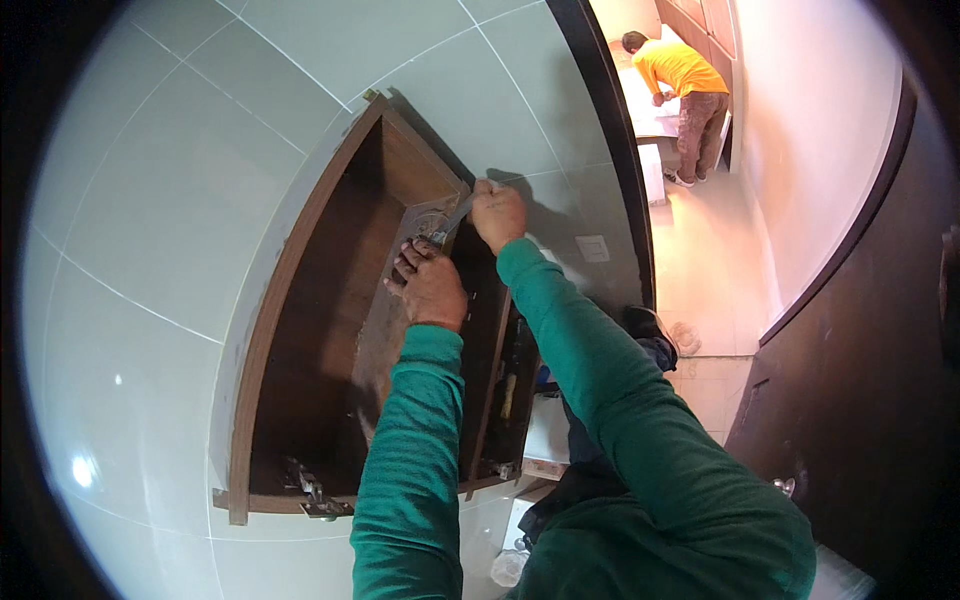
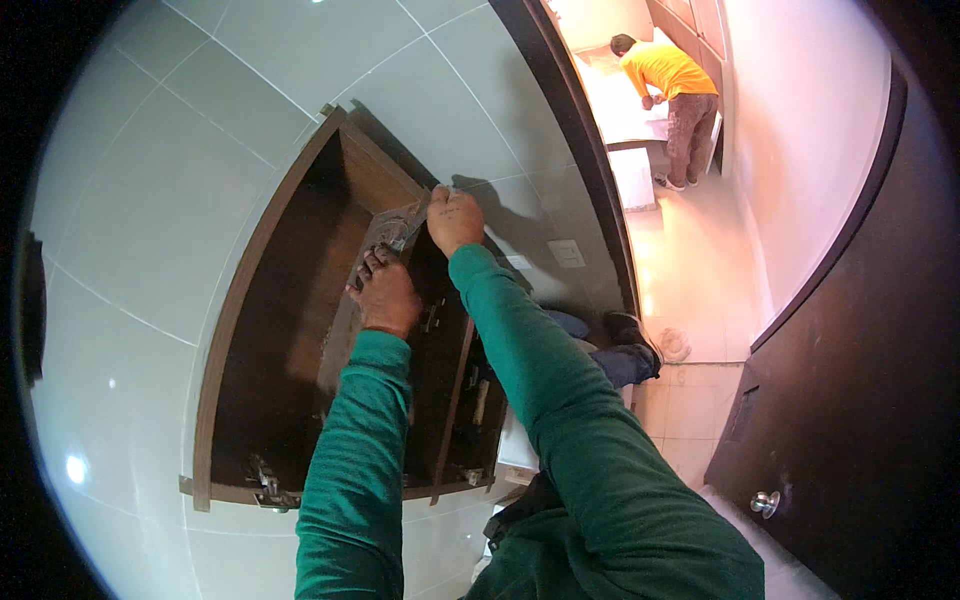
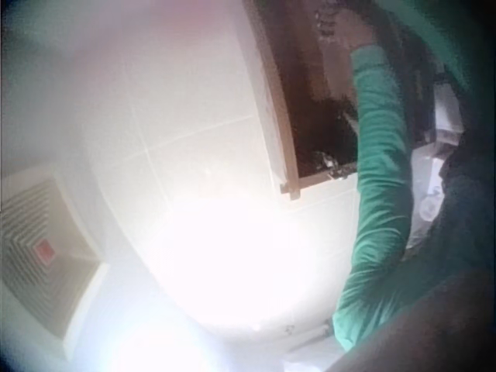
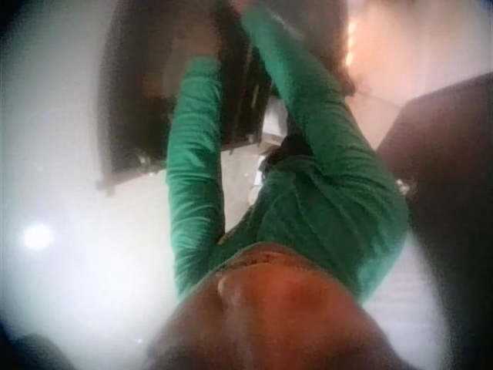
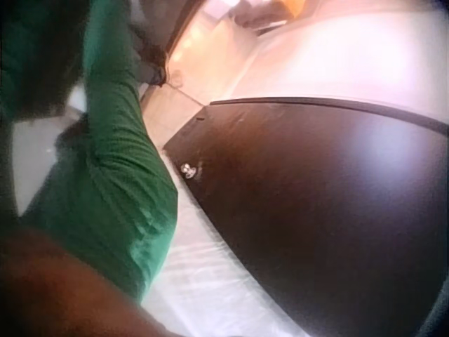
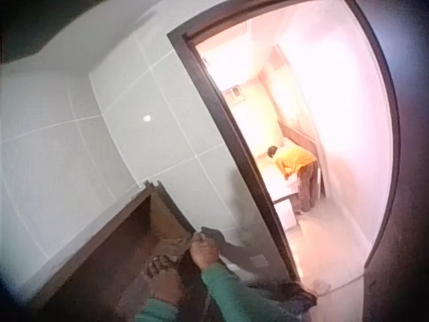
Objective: The person scrapes adhesive residue from the interior shelves of a wooden bathroom cabinet using a metal scraper. They repeatedly scrape along the edges and flat surfaces of the shelves, occasionally pausing to inspect the removed residue. The task is performed in a bathroom setting with a sink and toilet visible below.
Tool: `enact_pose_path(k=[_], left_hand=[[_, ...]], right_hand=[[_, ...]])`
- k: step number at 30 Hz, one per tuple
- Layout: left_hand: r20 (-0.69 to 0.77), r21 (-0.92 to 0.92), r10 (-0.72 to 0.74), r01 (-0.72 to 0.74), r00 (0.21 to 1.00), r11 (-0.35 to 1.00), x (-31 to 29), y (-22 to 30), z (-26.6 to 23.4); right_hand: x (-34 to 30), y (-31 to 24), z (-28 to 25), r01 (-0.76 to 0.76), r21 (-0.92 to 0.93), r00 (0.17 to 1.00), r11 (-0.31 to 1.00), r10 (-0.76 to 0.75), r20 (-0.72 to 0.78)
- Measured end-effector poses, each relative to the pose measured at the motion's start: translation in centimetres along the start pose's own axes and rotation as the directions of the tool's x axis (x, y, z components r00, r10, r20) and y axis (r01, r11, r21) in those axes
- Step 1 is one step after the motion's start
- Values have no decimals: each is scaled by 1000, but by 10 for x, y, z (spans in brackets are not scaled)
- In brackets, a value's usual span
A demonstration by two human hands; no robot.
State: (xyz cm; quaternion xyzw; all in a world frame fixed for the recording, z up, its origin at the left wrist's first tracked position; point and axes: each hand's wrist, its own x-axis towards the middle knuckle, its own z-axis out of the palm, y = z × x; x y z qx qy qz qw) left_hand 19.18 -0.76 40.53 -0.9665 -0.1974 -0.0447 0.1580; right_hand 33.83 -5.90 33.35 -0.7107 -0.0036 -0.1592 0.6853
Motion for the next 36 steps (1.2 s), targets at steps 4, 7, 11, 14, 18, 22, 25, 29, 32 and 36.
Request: enact_pose_path(k=[4, 7, 11, 14, 18, 22, 25, 29, 32, 36], left_hand=[[28, -13, -1, 1, 1000, 1000, 2, -7, 4], [-20, -36, -25, 24, 999, 999, 10, -8, 15], [-43, -66, -43, 40, 998, 997, 11, 2, 18], [-61, -45, -56, 53, 997, 998, 11, 7, 20], [-76, -74, -62, 56, 995, 996, 16, 7, 15], [-146, -55, 35, -44, 989, 998, 6, -1, 2], [-150, -179, -11, -16, 989, 984, -20, -13, -9], [-276, -244, -1, -69, 961, 967, -77, 2, -22], [-329, -396, -13, -126, 944, 909, -136, 7, -48], [-565, -532, -15, -351, 825, 770, -220, -5, -45]], right_hand=[[-9, -16, 7, -158, -32, 987, 987, 159, 38], [-3, -20, 9, -161, 2, 983, 987, 160, 92], [2, -6, 15, 35, -42, 999, 999, -34, 29], [4, -3, 17, -26, -38, 1000, 999, 27, 15], [16, -1, 18, 126, -127, 990, 984, -117, 77], [18, -20, -3, -91, 9, 975, 996, 87, 202], [-23, -36, -27, -320, 336, 923, 886, 212, 320], [-47, -22, -102, -375, 499, 792, 781, -9, 610], [-32, -32, -112, -149, 485, 869, 862, -120, 480], [-31, -56, -63, 595, -60, 721, 802, -499, 480]])
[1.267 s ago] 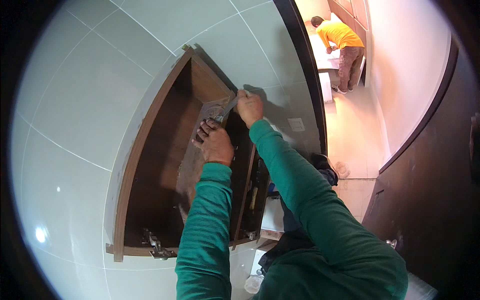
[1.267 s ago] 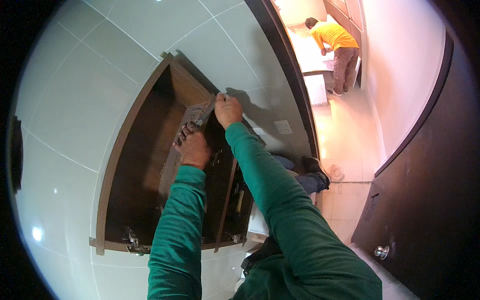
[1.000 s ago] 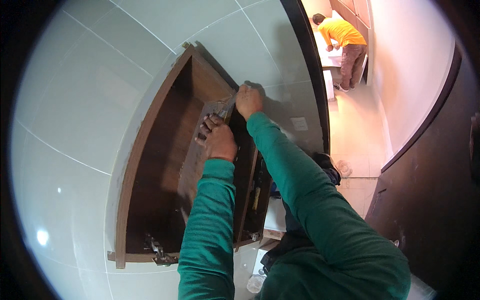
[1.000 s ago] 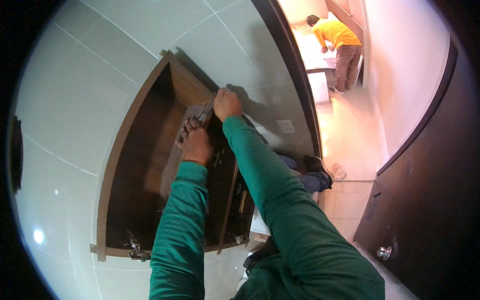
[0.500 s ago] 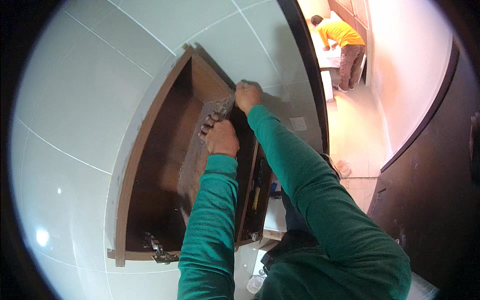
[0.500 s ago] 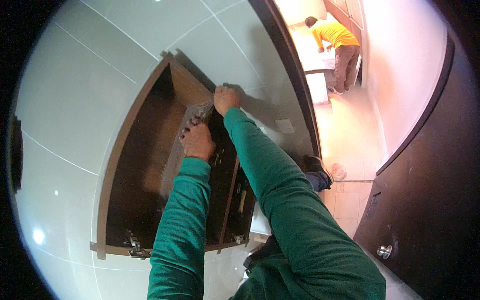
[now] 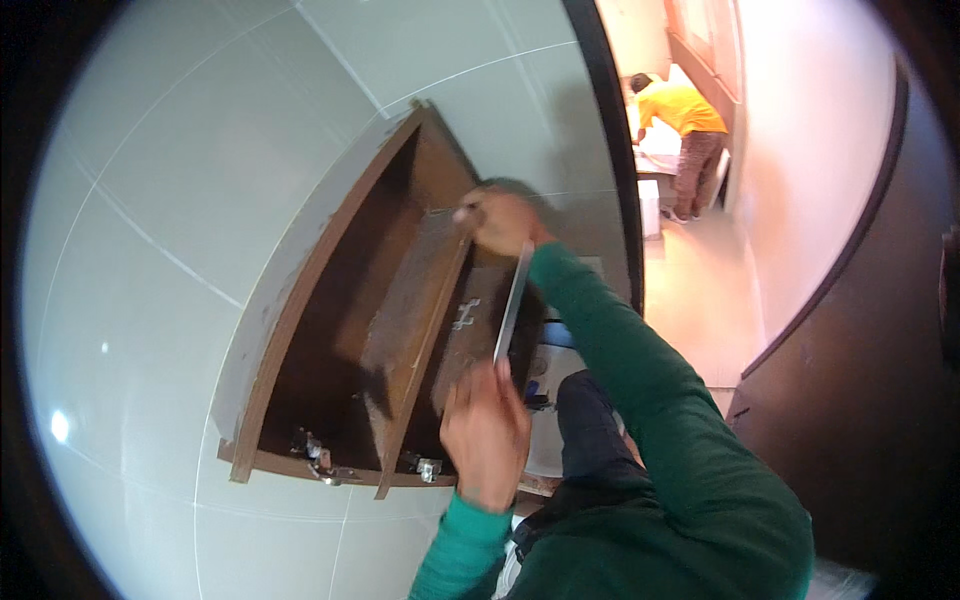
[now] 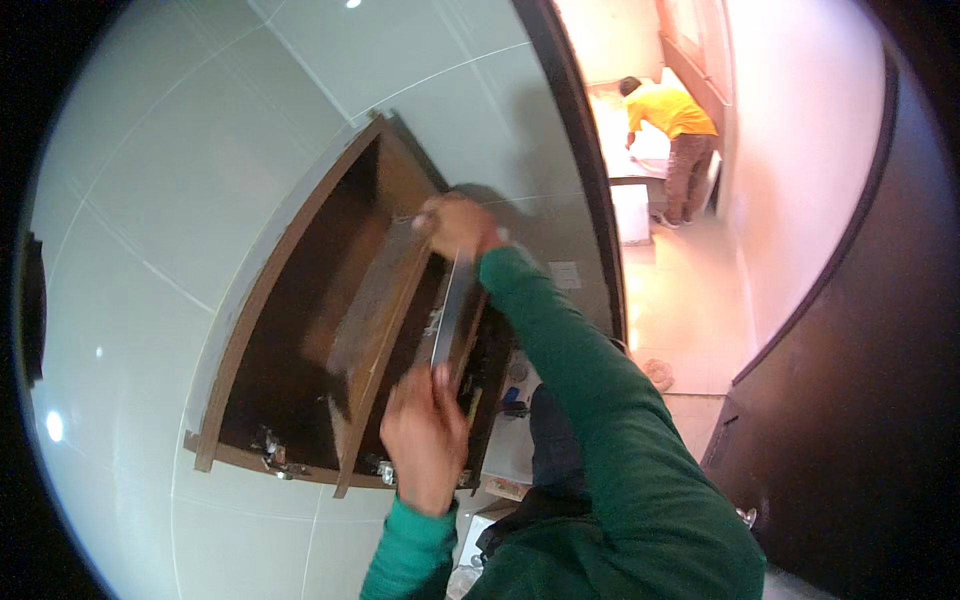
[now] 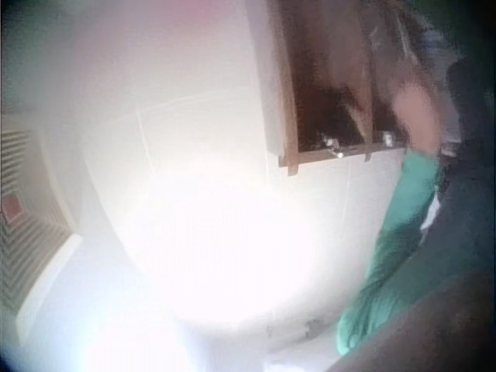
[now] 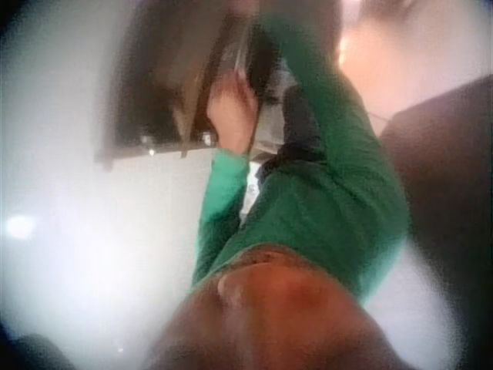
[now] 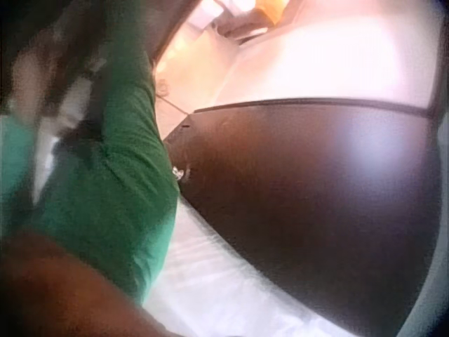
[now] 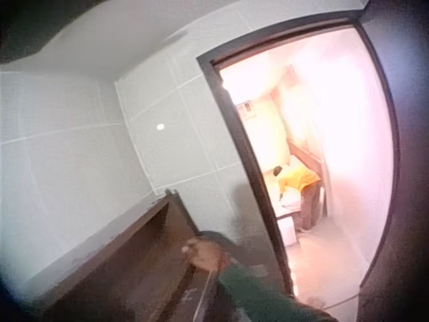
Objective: The person scrapes adhesive residue from the interior shelves of a wooden bathroom cabinet using a metal scraper. They repeatedly scrape along the edges and flat surfaces of the shelves, occasionally pausing to inspect the removed residue. The task is performed in a bathroom setting with a sink and toilet visible below.
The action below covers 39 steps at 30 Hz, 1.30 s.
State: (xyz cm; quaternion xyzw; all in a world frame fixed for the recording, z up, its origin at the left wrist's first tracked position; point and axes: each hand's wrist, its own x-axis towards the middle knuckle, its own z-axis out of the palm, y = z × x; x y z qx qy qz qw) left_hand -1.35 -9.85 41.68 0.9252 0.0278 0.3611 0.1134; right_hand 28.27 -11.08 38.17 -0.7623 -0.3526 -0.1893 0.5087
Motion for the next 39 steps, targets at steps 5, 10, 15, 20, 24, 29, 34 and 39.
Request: enact_pose_path(k=[5, 10, 15, 20, 24, 29, 34, 39], left_hand=[[306, -120, -113, 156, 945, 980, -104, -10, -47], [286, -130, -398, 447, 872, 885, -195, -42, -78], [312, -79, -735, 787, 602, 612, -288, -60, -88], [400, 46, -740, 794, 541, 606, -316, -64, -76], [497, 60, -679, 759, 540, 648, -302, -58, -72], [496, 73, -732, 818, 466, 570, -291, -45, -74], [448, -52, -733, 834, 512, 550, -274, -32, -76], [404, -119, -742, 835, 535, 538, -290, -51, -70]], right_hand=[[32, -28, 21, -280, -389, 940, 878, 333, 76], [45, -5, 43, -184, -460, 979, 868, 205, -4], [26, 23, 48, 7, -81, 1000, 997, -8, -18], [23, 28, 34, -188, 598, 937, 779, 326, -129], [30, 53, 36, -154, 963, 831, 220, 556, 6], [58, 64, 50, -199, 980, 732, -9, 664, 155], [71, 80, 40, -328, 945, 701, -7, 668, 248], [109, 96, 26, -321, 946, 638, -38, 730, 245]])
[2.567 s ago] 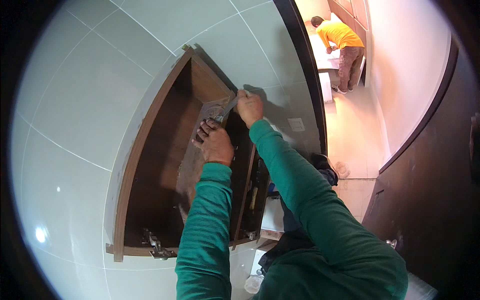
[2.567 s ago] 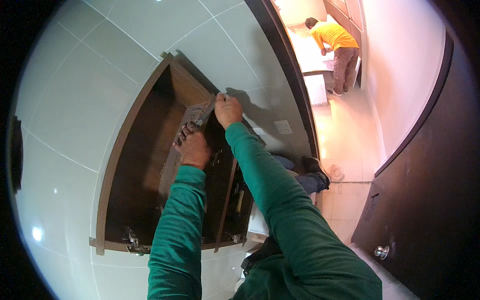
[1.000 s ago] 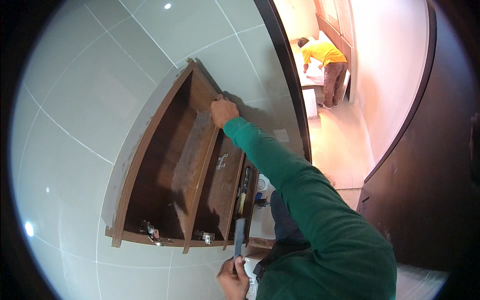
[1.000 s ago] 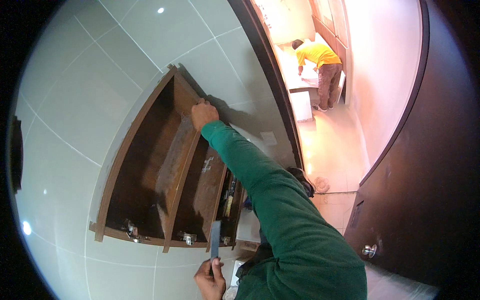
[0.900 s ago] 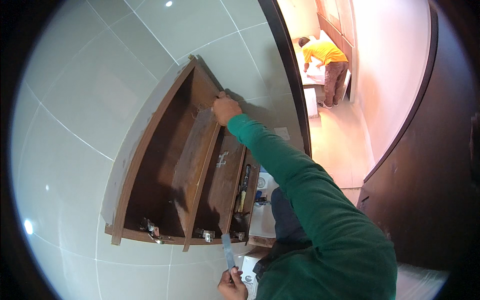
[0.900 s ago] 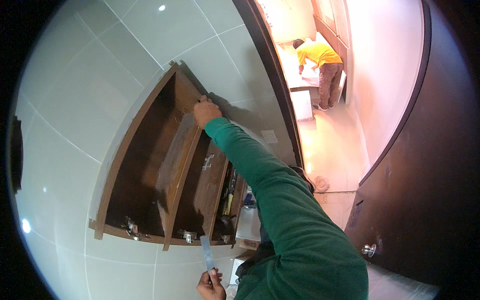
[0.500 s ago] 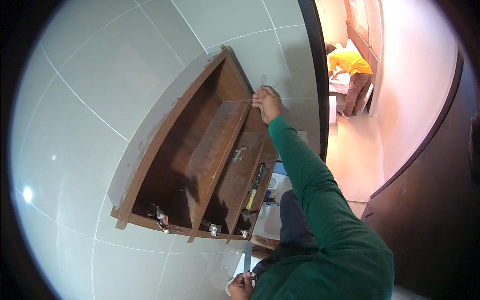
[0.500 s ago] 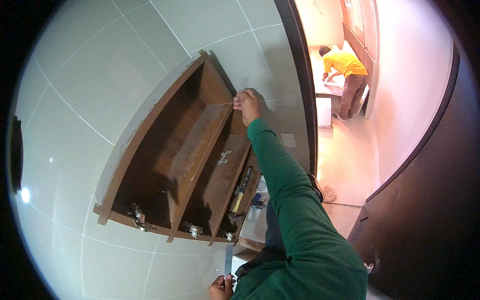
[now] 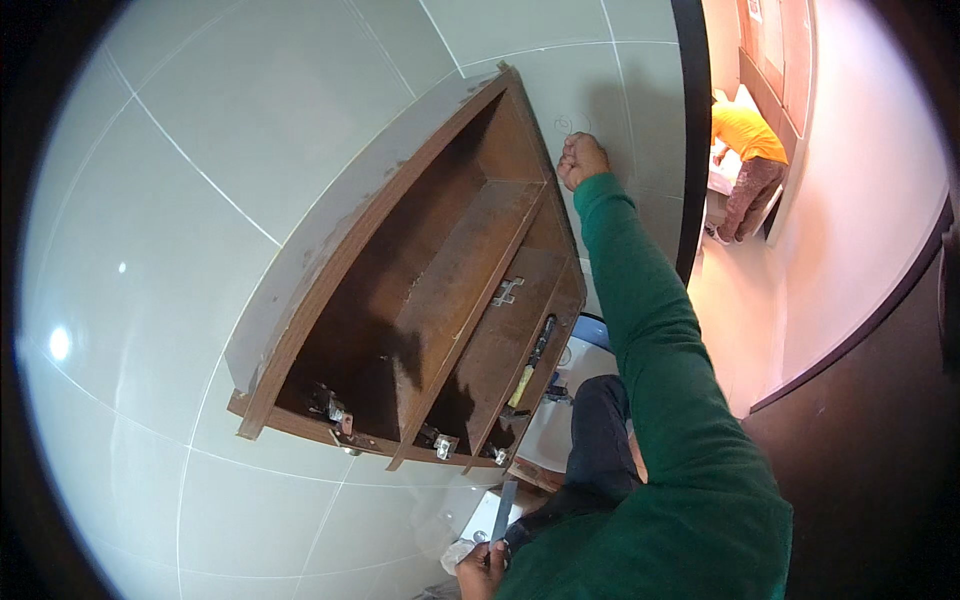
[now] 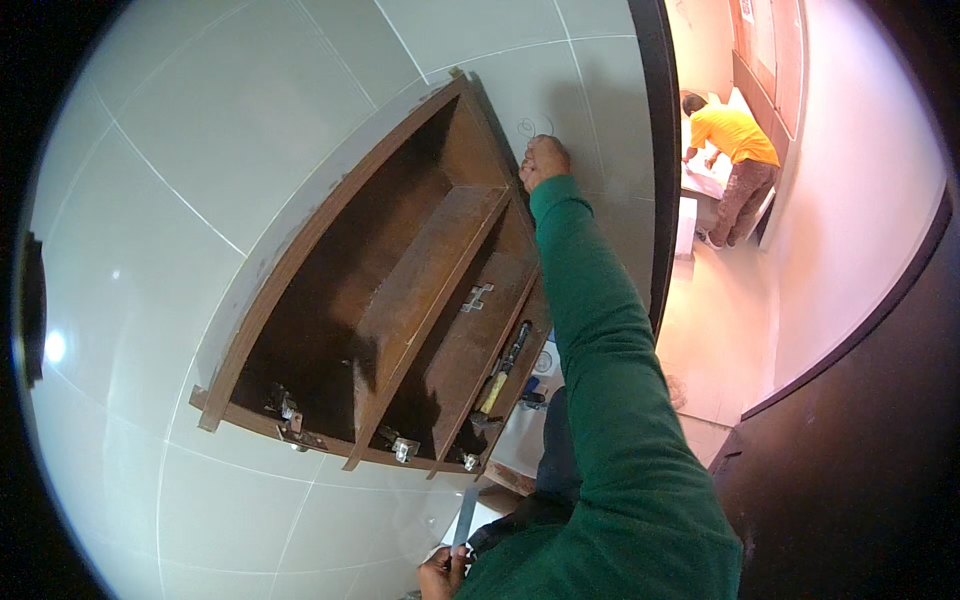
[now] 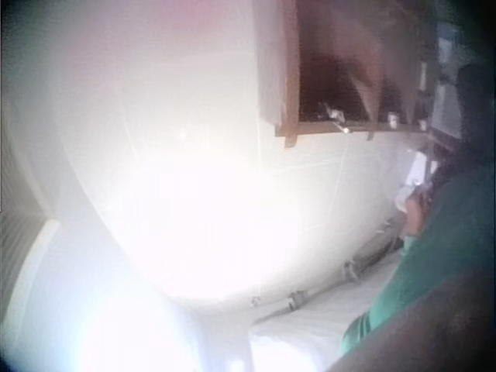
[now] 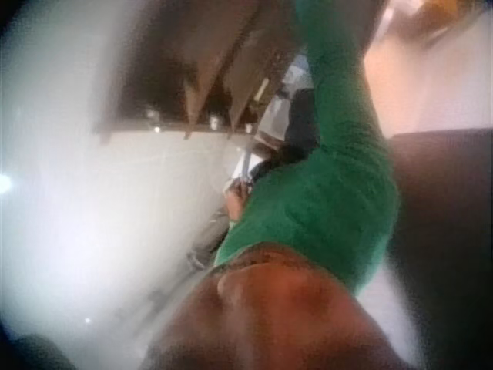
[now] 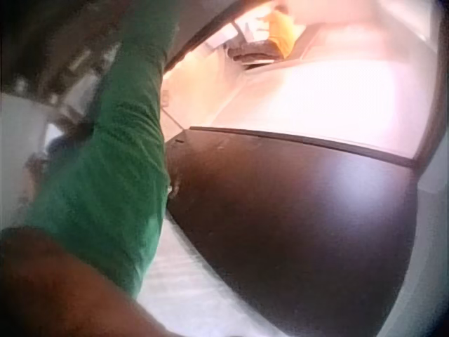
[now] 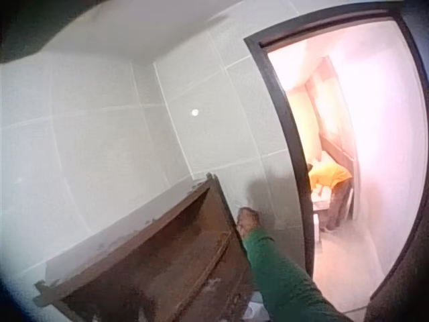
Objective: The person scrapes adhesive residue from the interior shelves of a wooden bathroom cabinet using a metal scraper. They repeatedly scrape along the edges and flat surfaces of the shelves, occasionally pausing to inspect the removed residue. The task is performed in a bathroom setting with a sink and toilet visible below.
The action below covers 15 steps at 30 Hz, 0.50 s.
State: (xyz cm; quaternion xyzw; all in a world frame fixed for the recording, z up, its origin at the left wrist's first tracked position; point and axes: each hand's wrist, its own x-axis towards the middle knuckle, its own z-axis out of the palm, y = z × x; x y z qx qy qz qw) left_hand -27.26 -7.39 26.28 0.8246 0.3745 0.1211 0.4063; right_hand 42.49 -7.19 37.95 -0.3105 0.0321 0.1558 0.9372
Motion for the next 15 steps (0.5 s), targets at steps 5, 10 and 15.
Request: enact_pose_path(k=[5, 10, 15], left_hand=[[81, 23, 54, -56, 995, 998, -5, -65, 7], [67, -5, 116, -116, 991, 993, 8, -15, 4], [215, 71, 278, -299, 936, 952, 46, -13, 13]], right_hand=[[-27, 47, -31, 439, -692, 846, 573, -524, 102], [-124, 50, -141, 373, -851, 837, 370, -529, 137], [-196, 66, -452, -8, -911, 873, -413, -447, 195]])
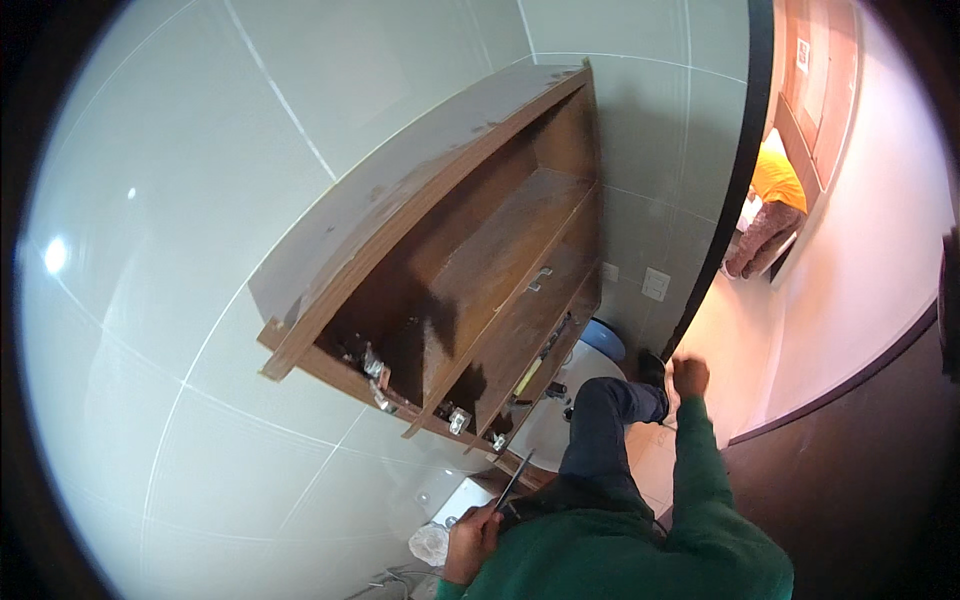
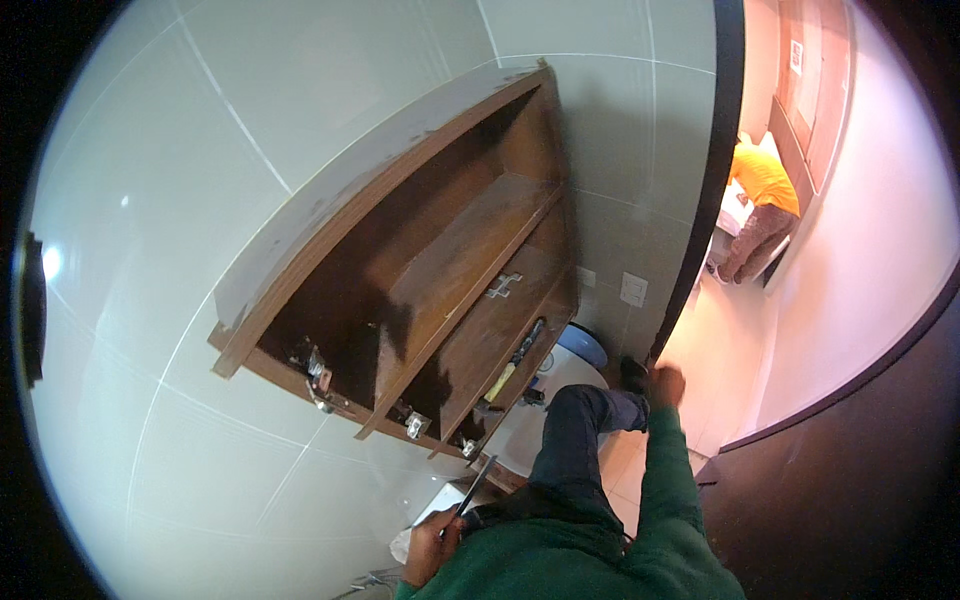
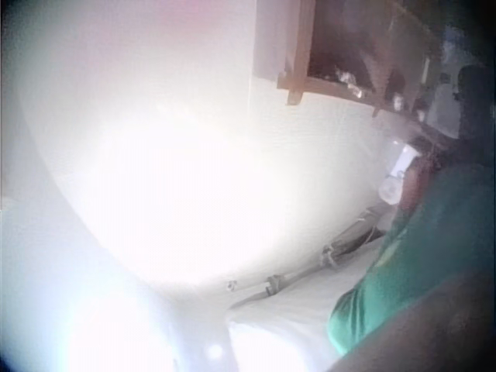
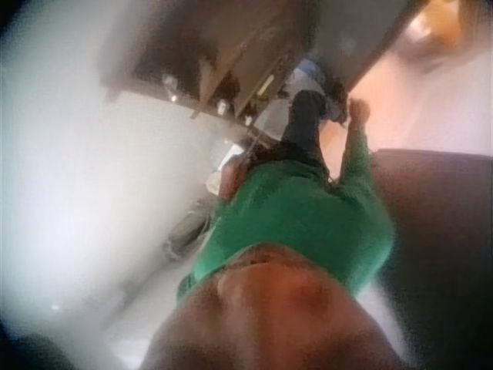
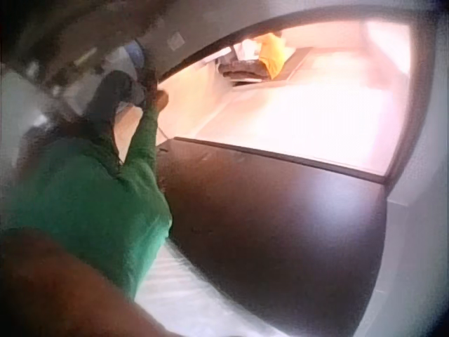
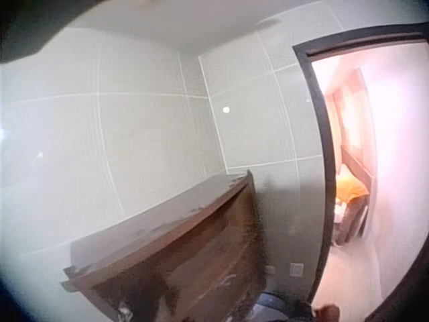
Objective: The person scrapes adhesive residue from the interior shelves of a wooden bathroom cabinet using a metal scraper. They repeatedly scrape along the edges and flat surfaces of the shelves, occasionally pausing to inspect the removed residue. The task is performed in a bathroom setting with a sink and toilet visible below.
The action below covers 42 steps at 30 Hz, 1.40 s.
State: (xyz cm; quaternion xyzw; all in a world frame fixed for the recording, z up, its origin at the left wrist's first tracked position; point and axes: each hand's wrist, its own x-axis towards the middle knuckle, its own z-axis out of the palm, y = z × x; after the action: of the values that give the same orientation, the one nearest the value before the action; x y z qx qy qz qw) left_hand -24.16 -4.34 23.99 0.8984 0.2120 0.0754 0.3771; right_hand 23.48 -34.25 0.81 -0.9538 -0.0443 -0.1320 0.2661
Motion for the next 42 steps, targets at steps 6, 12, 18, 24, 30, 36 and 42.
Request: enact_pose_path(k=[6, 12, 18, 24, 30, 36, 42], left_hand=[[29, 288, 295, -291, 955, 912, 34, 40, -19], [-121, 363, 761, -685, 637, 631, 102, 110, -25], [-291, 463, 884, -754, 367, 466, 160, 138, -35], [-723, 121, 456, -553, 520, 824, 156, 182, -35], [-193, -686, 159, -249, 968, 684, 121, 137, 11], [159, -928, 34, 138, 987, 346, 111, 165, -13], [70, -784, 40, 30, 997, 620, 116, 140, -9]], right_hand=[[-115, -34, -64, -292, -238, 916, 926, 343, 211], [-68, -179, -206, -461, 760, 757, 458, -244, 606], [-68, -298, -301, -383, 817, 385, 432, -729, 566], [-64, -339, -304, -6, 908, 612, 419, -716, 335], [-50, -366, -287, -23, 920, 655, 390, -690, 309], [-39, -371, -269, -10, 942, 679, 337, -689, 254], [-34, -376, -260, -91, 944, 650, 319, -699, 298]])
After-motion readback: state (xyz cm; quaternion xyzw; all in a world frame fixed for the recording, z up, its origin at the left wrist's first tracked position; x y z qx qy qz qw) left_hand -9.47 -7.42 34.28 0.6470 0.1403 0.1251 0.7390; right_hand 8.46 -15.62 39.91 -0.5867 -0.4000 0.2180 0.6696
